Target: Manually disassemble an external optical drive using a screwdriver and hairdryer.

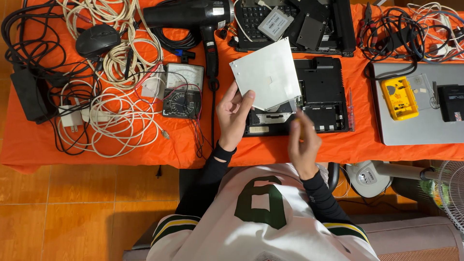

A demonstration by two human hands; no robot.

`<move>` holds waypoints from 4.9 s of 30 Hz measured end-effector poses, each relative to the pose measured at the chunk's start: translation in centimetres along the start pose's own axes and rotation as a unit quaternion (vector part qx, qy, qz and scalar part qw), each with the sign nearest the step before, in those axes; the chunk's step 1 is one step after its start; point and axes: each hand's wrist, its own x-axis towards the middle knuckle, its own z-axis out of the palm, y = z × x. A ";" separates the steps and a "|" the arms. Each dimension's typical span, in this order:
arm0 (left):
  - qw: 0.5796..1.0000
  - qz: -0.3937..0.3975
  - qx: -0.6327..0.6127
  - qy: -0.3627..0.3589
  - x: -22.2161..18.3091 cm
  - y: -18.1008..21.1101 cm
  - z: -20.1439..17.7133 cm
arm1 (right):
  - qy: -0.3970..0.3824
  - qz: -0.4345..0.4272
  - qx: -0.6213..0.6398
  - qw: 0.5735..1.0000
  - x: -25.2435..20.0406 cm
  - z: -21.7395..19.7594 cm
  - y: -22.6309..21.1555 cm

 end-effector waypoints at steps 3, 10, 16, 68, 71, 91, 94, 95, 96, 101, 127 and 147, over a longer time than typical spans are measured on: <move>1.000 0.009 -0.003 0.007 0.0 0.0 -0.1 | 0.025 0.029 0.029 0.999 0.0 -0.1 0.0; 1.000 0.022 -0.022 0.005 0.0 -0.6 -0.1 | -0.001 -0.037 0.018 0.999 0.3 0.1 0.5; 0.998 0.052 -0.020 -0.041 -0.2 -2.7 -1.1 | -0.049 -0.046 0.019 0.998 1.0 -0.8 -1.9; 0.989 0.033 -0.049 0.133 1.9 -3.3 2.1 | -0.127 0.021 0.026 0.991 3.8 -3.7 4.7; 0.988 0.036 -0.028 0.147 1.3 -3.7 1.3 | -0.048 0.069 0.097 0.992 3.4 -3.4 5.2; 0.975 0.050 -0.053 0.210 -0.4 -6.0 0.6 | -0.062 0.040 0.029 0.997 3.0 -2.8 6.5; 0.973 0.042 -0.071 0.214 0.0 -5.4 1.0 | -0.034 0.077 0.024 0.996 3.2 -3.4 6.5; 0.975 0.047 -0.073 0.204 -0.1 -5.6 0.9 | -0.024 0.073 0.023 0.997 3.1 -3.8 6.9; 0.971 0.042 -0.088 0.218 -0.3 -5.7 0.8 | 0.002 0.098 0.019 0.995 3.1 -4.1 7.3; 0.970 0.022 -0.093 0.223 0.2 -4.7 1.2 | 0.100 0.155 -0.006 0.983 4.9 -6.7 9.2; 0.985 0.068 0.072 0.140 -0.6 -4.8 1.7 | 0.071 0.114 -0.174 0.975 3.9 -9.8 15.4; 0.917 0.226 0.047 0.325 2.5 3.0 -5.6 | -0.166 -0.101 0.077 0.978 19.3 7.1 -0.9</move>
